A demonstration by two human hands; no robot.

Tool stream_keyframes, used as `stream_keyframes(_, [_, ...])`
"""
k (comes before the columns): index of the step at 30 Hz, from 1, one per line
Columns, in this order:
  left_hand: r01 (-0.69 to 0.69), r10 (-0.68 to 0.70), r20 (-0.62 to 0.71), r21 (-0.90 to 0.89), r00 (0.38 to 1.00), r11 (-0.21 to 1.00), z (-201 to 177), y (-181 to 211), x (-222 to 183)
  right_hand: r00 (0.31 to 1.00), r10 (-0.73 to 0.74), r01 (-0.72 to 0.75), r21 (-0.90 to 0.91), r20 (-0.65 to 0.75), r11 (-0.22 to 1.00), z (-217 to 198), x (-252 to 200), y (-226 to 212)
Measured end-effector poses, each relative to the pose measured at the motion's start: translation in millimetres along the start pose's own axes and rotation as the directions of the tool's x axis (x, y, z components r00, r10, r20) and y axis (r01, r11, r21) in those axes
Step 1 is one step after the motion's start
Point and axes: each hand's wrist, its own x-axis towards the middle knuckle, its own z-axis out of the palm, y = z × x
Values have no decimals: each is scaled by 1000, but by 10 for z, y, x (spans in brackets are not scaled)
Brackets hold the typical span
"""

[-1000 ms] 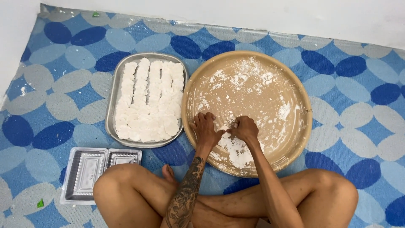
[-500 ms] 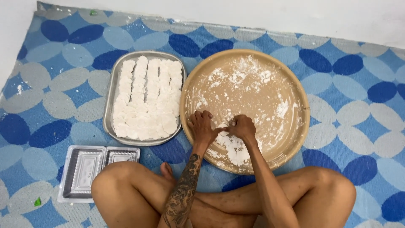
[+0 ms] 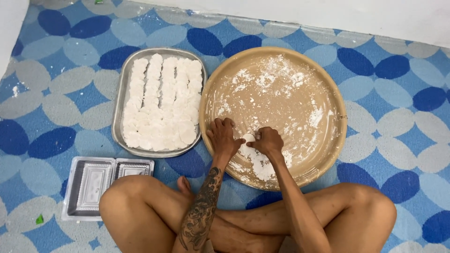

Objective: Rolling small pieces of white dough into uniform balls and organizing them in a metal tray.

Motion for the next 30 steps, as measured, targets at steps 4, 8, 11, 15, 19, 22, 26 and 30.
stream_keyframes(4, [24, -24, 0, -27, 1000, 999, -99, 45, -42, 1000, 29, -29, -101, -5, 994, 55, 28, -56])
stream_keyframes(8, [13, -13, -15, 12, 1000, 1000, -231, 139, 31, 1000, 8, -5, -132, 24, 991, -131, 10, -174])
stream_keyframes(11, [16, -16, -10, 41, 1000, 999, -146, 63, 42, 998, 41, -37, -78, 53, 996, -247, -142, -157])
stream_keyframes(15, [29, -31, 43, 49, 999, 998, -215, 126, 97, 1000, 16, -18, -84, -18, 996, -313, -73, -195])
stream_keyframes(19, [7, -11, 57, 67, 998, 998, -151, 50, 99, 998, 34, -40, -131, -50, 991, -140, 109, -121])
stream_keyframes(22, [8, -10, 52, 26, 999, 1000, -190, 159, 170, 999, 5, -12, -141, -48, 990, -134, 248, -178])
stream_keyframes(26, [15, -15, 4, -47, 1000, 999, -61, 185, 131, 999, -17, 10, -154, -46, 988, -81, 144, -124])
stream_keyframes(30, [3, -3, -9, -27, 1000, 1000, 64, 61, 204, 1000, 6, -6, -1, -25, 1000, -44, 98, -45])
